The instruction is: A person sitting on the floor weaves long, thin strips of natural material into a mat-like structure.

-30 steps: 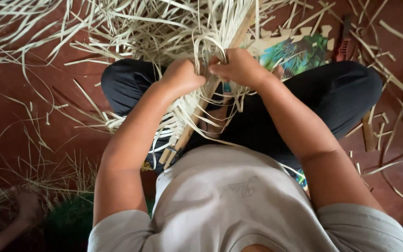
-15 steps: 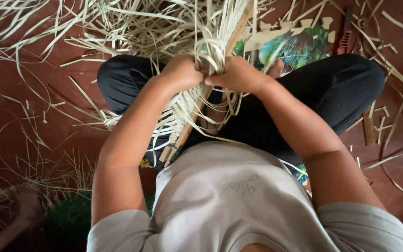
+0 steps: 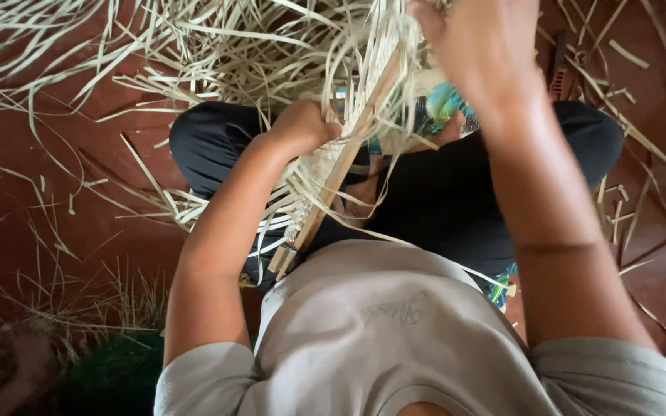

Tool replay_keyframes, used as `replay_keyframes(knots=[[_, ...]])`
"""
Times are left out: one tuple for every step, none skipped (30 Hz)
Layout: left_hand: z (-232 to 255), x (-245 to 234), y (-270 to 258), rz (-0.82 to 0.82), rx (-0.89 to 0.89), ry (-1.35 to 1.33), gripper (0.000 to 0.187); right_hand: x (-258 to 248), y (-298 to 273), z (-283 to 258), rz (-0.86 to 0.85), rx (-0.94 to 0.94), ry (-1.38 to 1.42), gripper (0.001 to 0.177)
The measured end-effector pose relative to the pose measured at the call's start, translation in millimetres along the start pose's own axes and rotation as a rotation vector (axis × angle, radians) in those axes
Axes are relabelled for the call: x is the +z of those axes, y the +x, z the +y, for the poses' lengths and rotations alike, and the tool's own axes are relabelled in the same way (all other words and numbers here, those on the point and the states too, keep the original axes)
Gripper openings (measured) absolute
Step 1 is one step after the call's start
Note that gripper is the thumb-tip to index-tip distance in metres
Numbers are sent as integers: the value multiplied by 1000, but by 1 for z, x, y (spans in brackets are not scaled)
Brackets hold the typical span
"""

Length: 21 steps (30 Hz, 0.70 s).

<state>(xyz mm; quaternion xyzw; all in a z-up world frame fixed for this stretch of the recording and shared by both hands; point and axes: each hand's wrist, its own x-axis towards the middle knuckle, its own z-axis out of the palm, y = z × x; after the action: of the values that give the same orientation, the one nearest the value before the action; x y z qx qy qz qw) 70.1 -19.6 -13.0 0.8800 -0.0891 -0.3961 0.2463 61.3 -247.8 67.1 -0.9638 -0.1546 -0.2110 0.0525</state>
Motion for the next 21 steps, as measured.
replay_keyframes(knots=[[3, -3, -3, -11, -15, -17, 27, -7, -2, -13, 71, 63, 183, 45], [5, -5, -8, -20, -35, -39, 22, -14, -5, -26, 142, 120, 369, 63], [-6, 0, 4, -14, -34, -44, 22, -22, 2, -43, 142, 112, 369, 63], [-19, 8, 14, 70, 127, 16, 26, -30, 6, -61, 141, -111, 541, 32], [-32, 17, 24, 154, 287, 77, 31, -38, 10, -79, 140, -335, 712, 7], [-27, 14, 18, 157, 283, 72, 31, -14, -3, -82, 137, -340, 715, 7], [-20, 10, 13, 112, 190, 93, 40, 9, -17, -83, -93, -240, 563, 22], [-12, 5, 9, 70, 103, 118, 49, 32, -29, -84, -314, -142, 398, 44], [-11, 2, 11, 74, 105, 117, 49, 31, -33, -84, -312, -145, 395, 44], [-10, 1, 14, 215, 201, 26, 33, 30, -38, -85, -625, -32, 398, 46], [-10, 0, 16, 357, 293, -65, 18, 30, -43, -85, -936, 87, 392, 49], [-7, -2, 20, 355, 291, -72, 18, 28, -53, -86, -944, 85, 390, 49], [-4, -3, 24, 525, 415, -96, 15, 26, -62, -86, -1001, 87, 472, 43], [0, -6, 29, 698, 543, -115, 13, 24, -70, -86, -1053, 89, 555, 38], [5, -14, 30, 700, 542, -120, 13, 23, -80, -86, -1056, 87, 551, 38], [11, -22, 31, 729, 626, -200, 4, 21, -89, -85, -1022, 70, 555, 36], [17, -30, 33, 756, 710, -282, 9, 20, -98, -84, -987, 53, 558, 35], [11, -33, 37, 755, 711, -283, 9, 20, -107, -82, -987, 54, 557, 35], [6, -37, 42, 774, 697, -428, 8, 20, -116, -79, -973, -14, 528, 37], [0, -40, 47, 788, 680, -571, 8, 20, -125, -77, -957, -80, 501, 39], [-13, -48, 48, 785, 680, -570, 8, 18, -132, -76, -958, -77, 503, 39]])
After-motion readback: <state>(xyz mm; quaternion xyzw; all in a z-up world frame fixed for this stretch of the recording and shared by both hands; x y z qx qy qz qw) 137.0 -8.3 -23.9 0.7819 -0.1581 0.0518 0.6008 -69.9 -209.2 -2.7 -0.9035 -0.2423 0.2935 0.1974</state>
